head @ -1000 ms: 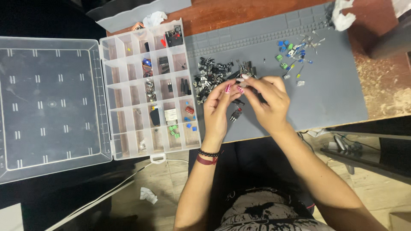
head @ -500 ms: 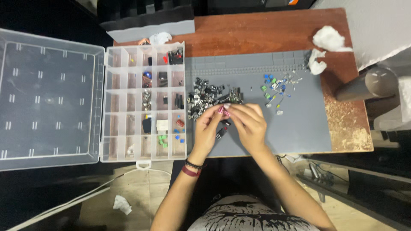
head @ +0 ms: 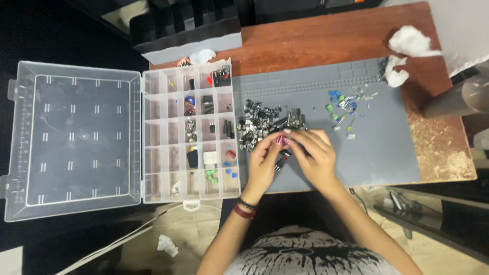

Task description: The person sorts small electronic components from a pile on a gray mat into a multi-compartment plastic organizer box. They pick up individual items, such as transistors and capacitors, and place them into specific compartments within the box.

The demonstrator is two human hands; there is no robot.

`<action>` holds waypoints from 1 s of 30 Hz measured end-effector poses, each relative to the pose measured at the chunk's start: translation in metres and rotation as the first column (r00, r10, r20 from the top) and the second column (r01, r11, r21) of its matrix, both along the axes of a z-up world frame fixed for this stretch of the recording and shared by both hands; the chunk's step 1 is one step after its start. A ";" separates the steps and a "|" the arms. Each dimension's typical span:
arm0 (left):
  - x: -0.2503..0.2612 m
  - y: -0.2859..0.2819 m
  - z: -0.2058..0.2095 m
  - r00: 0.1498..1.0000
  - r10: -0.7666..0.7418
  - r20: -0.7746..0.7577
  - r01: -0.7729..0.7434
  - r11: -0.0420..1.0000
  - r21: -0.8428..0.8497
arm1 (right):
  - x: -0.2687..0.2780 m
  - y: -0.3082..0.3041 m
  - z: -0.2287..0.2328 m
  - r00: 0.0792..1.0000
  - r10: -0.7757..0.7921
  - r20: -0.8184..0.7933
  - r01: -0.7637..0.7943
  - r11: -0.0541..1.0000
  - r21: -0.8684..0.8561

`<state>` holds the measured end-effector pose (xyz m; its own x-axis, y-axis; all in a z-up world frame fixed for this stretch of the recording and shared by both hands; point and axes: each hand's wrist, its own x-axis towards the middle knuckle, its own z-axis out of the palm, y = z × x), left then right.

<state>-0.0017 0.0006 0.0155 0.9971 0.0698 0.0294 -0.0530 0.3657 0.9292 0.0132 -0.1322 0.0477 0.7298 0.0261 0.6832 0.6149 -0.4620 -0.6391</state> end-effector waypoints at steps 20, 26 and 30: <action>0.006 0.001 -0.005 1.000 0.004 0.010 -0.003 0.997 -0.072 | 0.003 0.001 -0.005 0.998 -0.023 0.054 0.023 1.000 0.006; 0.006 -0.001 -0.006 1.000 0.004 -0.009 -0.005 0.999 -0.053 | 0.003 0.004 0.004 1.000 -0.023 0.007 0.022 0.998 0.058; 0.006 -0.001 -0.009 1.000 -0.002 -0.020 0.001 1.000 -0.014 | 0.004 0.000 -0.012 0.998 -0.005 -0.065 0.015 0.988 0.156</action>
